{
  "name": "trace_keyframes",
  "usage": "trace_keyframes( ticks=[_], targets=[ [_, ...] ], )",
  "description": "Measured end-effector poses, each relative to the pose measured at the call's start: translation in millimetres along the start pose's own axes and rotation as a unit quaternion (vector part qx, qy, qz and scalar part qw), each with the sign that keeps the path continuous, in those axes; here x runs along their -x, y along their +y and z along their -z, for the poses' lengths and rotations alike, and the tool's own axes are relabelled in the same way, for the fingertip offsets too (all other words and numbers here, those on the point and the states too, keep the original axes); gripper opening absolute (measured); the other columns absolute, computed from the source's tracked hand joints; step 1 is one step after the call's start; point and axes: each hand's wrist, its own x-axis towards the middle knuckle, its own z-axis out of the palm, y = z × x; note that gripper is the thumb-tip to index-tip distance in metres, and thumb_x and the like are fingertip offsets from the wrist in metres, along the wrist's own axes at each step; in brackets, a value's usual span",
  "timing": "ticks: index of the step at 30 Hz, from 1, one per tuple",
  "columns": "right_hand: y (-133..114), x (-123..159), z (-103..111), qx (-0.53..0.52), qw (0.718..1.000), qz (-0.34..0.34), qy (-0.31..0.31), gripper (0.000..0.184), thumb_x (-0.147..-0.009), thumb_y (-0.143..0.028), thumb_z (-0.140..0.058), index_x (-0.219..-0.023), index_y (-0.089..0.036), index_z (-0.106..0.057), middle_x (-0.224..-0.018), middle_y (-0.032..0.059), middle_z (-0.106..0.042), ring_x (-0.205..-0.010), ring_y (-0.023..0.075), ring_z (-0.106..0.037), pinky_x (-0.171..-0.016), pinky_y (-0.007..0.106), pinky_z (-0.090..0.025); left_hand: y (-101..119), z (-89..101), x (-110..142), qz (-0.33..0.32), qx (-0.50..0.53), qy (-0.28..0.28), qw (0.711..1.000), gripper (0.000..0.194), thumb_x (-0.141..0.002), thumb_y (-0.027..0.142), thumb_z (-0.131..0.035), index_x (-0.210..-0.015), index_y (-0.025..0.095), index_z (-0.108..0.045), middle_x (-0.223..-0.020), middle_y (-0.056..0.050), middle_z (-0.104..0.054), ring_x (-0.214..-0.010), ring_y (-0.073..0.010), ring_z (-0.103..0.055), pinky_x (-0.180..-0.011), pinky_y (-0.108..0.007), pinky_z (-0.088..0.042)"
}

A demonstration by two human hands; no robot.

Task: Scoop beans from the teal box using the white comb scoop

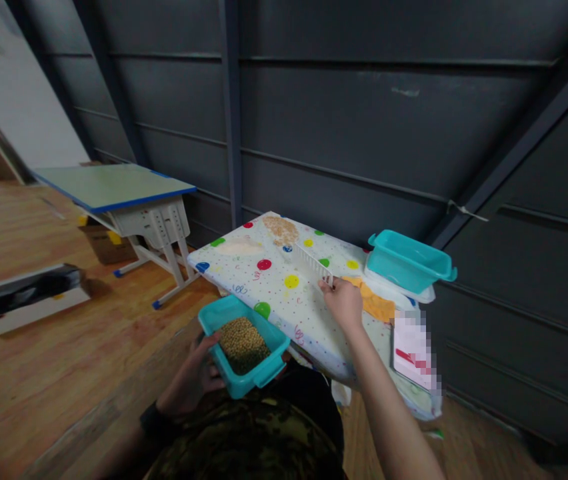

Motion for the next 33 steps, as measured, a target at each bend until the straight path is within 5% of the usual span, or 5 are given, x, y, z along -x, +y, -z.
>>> trace_keyframes(
  ticks=[8,13,19,25,33],
  targets=[
    [3.2,51.2,2.3,-0.107,0.994,0.037,-0.005,0.057,-0.098,-0.065,-0.065,-0.054,-0.030,-0.052,-0.055,0.0076,-0.064,-0.055,0.0239,-0.057,-0.060,0.035,-0.034,0.0,-3.3,2.1,-0.009,-0.004,-0.008,1.000,0.089,-0.100,0.054,-0.079,-0.175,0.036,-0.033,-0.145,-0.020,-0.080,-0.091,-0.0344,-0.087,-0.064,-0.041,-0.068],
    [-5.8,84.4,11.5,-0.160,0.985,0.062,-0.025,0.067,-0.096,-0.081,-0.061,-0.055,-0.029,-0.056,-0.054,0.0077,-0.065,-0.053,0.0247,-0.059,-0.056,0.035,-0.034,-1.8,-0.9,-0.1,-0.020,-0.003,-0.023,1.000,0.096,-0.099,0.056,-0.080,-0.178,0.038,-0.029,-0.151,-0.020,-0.077,-0.099,-0.0376,-0.087,-0.069,-0.044,-0.071],
    [-17.3,103.5,20.9,-0.213,0.972,0.081,-0.063,0.063,-0.096,-0.077,-0.063,-0.059,-0.026,-0.066,-0.056,0.0051,-0.066,-0.055,0.0228,-0.059,-0.055,0.033,-0.037,2.0,4.6,1.7,-0.010,0.021,-0.021,1.000,0.091,-0.101,0.050,-0.082,-0.177,0.040,-0.033,-0.155,-0.019,-0.075,-0.115,-0.0377,-0.086,-0.078,-0.045,-0.074],
    [-11.0,37.8,12.0,-0.219,0.973,0.072,-0.002,0.066,-0.092,-0.081,-0.068,-0.066,-0.021,-0.075,-0.059,0.0059,-0.067,-0.060,0.0231,-0.060,-0.057,0.033,-0.039,1.1,12.7,-6.1,-0.001,0.019,0.013,1.000,0.085,-0.101,0.050,-0.079,-0.176,0.040,-0.038,-0.140,-0.016,-0.082,-0.109,-0.0402,-0.086,-0.068,-0.039,-0.068],
    [-36.4,-93.3,-23.9,-0.096,0.995,0.022,0.026,0.035,-0.101,-0.038,-0.068,-0.092,-0.013,-0.090,-0.080,0.0138,-0.084,-0.079,0.0282,-0.074,-0.068,0.034,-0.042,-2.4,18.1,-8.5,-0.016,0.018,-0.013,1.000,0.097,-0.096,0.056,-0.085,-0.177,0.044,-0.032,-0.151,-0.015,-0.078,-0.105,-0.0350,-0.088,-0.072,-0.042,-0.072]
  ],
)
